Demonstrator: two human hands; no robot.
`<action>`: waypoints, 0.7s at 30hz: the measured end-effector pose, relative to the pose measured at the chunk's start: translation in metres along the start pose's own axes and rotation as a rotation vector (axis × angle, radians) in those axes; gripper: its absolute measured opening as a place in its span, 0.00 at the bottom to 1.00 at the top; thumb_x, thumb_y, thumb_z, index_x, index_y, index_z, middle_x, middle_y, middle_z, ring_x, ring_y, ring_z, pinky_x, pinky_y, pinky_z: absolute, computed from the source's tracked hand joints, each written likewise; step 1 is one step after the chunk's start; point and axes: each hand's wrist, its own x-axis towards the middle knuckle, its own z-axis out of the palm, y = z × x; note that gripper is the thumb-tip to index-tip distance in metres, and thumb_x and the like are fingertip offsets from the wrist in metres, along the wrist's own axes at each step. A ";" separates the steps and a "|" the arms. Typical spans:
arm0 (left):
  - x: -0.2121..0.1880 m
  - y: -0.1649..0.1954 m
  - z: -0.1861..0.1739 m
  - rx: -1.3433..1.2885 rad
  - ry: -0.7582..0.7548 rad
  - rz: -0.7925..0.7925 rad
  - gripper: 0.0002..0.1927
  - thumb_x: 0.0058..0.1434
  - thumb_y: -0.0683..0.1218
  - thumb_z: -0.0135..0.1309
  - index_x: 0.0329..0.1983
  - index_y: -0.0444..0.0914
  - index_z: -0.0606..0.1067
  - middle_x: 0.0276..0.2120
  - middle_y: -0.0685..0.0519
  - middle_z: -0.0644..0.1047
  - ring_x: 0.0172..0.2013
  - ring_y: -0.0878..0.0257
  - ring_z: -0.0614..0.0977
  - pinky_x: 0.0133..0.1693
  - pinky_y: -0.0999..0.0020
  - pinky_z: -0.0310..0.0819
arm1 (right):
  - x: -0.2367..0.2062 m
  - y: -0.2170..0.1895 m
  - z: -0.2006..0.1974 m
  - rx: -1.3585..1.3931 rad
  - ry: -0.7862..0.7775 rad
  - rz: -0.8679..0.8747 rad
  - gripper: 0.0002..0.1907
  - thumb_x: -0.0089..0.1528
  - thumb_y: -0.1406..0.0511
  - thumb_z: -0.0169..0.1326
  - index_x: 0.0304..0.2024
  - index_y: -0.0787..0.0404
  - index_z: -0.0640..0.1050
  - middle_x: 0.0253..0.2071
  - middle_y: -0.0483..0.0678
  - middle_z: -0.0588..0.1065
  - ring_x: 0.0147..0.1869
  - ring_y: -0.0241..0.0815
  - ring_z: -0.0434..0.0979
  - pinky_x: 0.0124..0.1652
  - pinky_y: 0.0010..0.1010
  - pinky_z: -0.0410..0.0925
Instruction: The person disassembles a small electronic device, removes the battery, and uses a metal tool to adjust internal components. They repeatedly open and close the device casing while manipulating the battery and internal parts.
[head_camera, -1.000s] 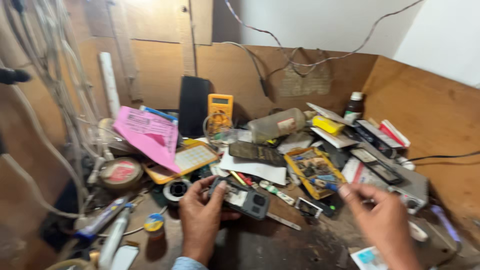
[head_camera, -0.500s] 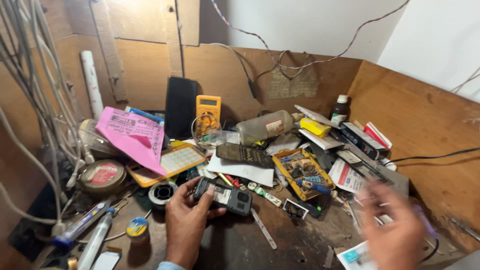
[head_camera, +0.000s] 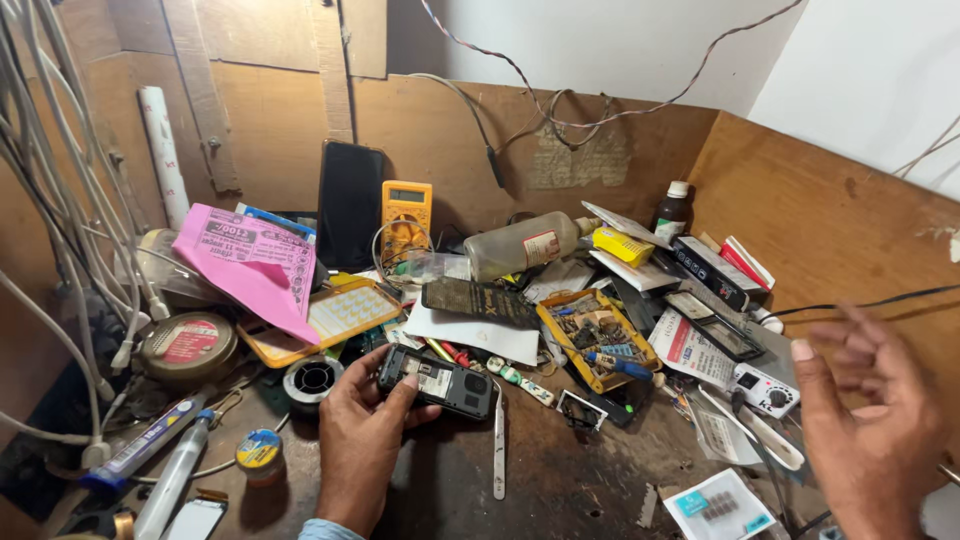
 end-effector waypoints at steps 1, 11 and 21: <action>0.000 -0.001 0.000 -0.017 -0.011 0.010 0.24 0.60 0.36 0.53 0.61 0.28 0.70 0.40 0.45 0.82 0.35 0.63 0.84 0.34 0.65 0.87 | 0.002 -0.007 0.003 -0.086 -0.033 -0.122 0.20 0.63 0.68 0.61 0.58 0.65 0.77 0.51 0.49 0.79 0.49 0.40 0.76 0.49 0.31 0.68; 0.002 -0.015 0.007 -0.089 -0.015 0.091 0.25 0.60 0.34 0.53 0.62 0.31 0.71 0.42 0.47 0.80 0.36 0.63 0.84 0.31 0.67 0.88 | -0.037 -0.056 0.079 0.041 -0.465 -0.452 0.13 0.56 0.64 0.63 0.44 0.54 0.85 0.49 0.43 0.81 0.60 0.43 0.76 0.60 0.35 0.66; -0.004 -0.011 0.013 -0.023 0.020 0.029 0.22 0.61 0.36 0.54 0.60 0.31 0.72 0.42 0.45 0.81 0.36 0.63 0.85 0.30 0.68 0.88 | -0.079 -0.033 0.131 0.209 -0.636 -0.467 0.12 0.58 0.58 0.64 0.44 0.47 0.87 0.49 0.37 0.83 0.62 0.37 0.77 0.62 0.34 0.66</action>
